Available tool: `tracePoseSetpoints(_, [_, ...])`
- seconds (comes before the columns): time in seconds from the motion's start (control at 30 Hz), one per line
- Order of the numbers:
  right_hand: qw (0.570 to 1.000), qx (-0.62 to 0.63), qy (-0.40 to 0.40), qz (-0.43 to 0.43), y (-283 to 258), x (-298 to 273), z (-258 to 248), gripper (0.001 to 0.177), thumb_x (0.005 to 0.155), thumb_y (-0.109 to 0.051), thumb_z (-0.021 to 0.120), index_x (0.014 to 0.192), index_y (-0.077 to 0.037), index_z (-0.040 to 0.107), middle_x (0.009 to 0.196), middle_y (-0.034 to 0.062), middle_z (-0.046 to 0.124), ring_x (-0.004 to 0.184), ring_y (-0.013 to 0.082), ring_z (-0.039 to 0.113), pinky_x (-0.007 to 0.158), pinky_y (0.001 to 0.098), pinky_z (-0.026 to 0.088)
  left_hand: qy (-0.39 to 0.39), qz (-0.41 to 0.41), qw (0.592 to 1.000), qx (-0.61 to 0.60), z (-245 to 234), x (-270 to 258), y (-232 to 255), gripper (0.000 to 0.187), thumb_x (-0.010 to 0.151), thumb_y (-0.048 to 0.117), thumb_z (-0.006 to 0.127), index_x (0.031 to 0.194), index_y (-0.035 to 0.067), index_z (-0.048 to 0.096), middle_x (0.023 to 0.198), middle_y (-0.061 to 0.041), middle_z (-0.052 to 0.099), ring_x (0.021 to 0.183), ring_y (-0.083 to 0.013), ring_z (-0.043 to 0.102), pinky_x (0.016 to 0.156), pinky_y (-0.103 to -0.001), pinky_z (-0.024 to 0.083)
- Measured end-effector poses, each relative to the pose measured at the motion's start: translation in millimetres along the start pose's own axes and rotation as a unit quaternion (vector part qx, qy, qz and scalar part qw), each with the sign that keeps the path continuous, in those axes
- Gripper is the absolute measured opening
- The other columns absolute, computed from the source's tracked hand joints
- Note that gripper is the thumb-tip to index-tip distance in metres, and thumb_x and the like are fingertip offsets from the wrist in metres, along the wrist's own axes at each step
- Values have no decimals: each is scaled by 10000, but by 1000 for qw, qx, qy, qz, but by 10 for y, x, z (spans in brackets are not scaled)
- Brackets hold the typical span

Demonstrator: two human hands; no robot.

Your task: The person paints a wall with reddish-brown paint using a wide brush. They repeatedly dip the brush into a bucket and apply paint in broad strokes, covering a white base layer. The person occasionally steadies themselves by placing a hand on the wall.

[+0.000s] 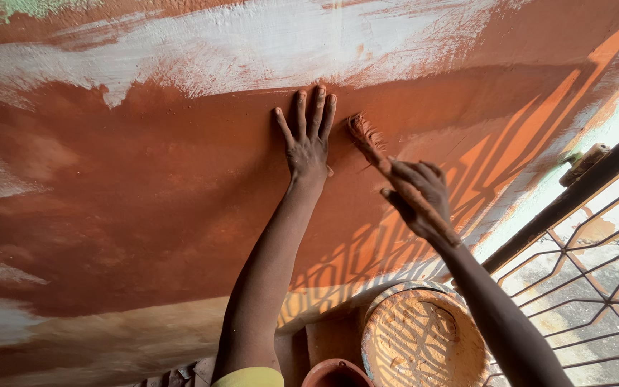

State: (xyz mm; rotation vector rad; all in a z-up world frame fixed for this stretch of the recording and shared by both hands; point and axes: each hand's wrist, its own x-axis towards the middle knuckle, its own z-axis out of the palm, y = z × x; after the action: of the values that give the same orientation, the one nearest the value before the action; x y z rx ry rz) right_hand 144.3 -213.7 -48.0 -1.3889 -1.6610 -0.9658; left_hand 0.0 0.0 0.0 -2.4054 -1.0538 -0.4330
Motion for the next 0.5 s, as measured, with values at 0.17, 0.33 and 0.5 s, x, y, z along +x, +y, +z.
tracePoseSetpoints(0.17, [919, 164, 247, 260, 739, 201, -615, 420, 1099, -259, 729, 1417, -10, 616, 1258, 144, 660, 1151, 217, 638, 1020, 367, 547, 24, 8, 1000, -12, 66, -14, 2, 1707, 470, 679, 929, 1605, 203, -254, 1715, -68, -223, 1588, -377, -123, 1227, -754, 29])
tracePoseSetpoints(0.33, [899, 148, 240, 336, 374, 156, -125, 572, 1054, -398, 704, 1466, -49, 514, 1365, 170, 614, 1257, 250, 607, 1091, 384, 527, 50, 8, 999, -3, 89, 31, 2, 1713, 453, 698, 922, 1622, 211, -232, 1723, -64, -202, 1588, -372, -111, 1224, -750, 33])
tracePoseSetpoints(0.5, [998, -16, -52, 7, -277, 50, 226, 456, 954, -337, 731, 1364, -159, 642, 1380, 84, 679, 1224, 238, 646, 1115, 491, 441, 76, 65, 995, -26, 143, -73, -215, 1689, 461, 766, 873, 1677, 254, -182, 1762, -26, -183, 1636, -326, -92, 1269, -715, 14])
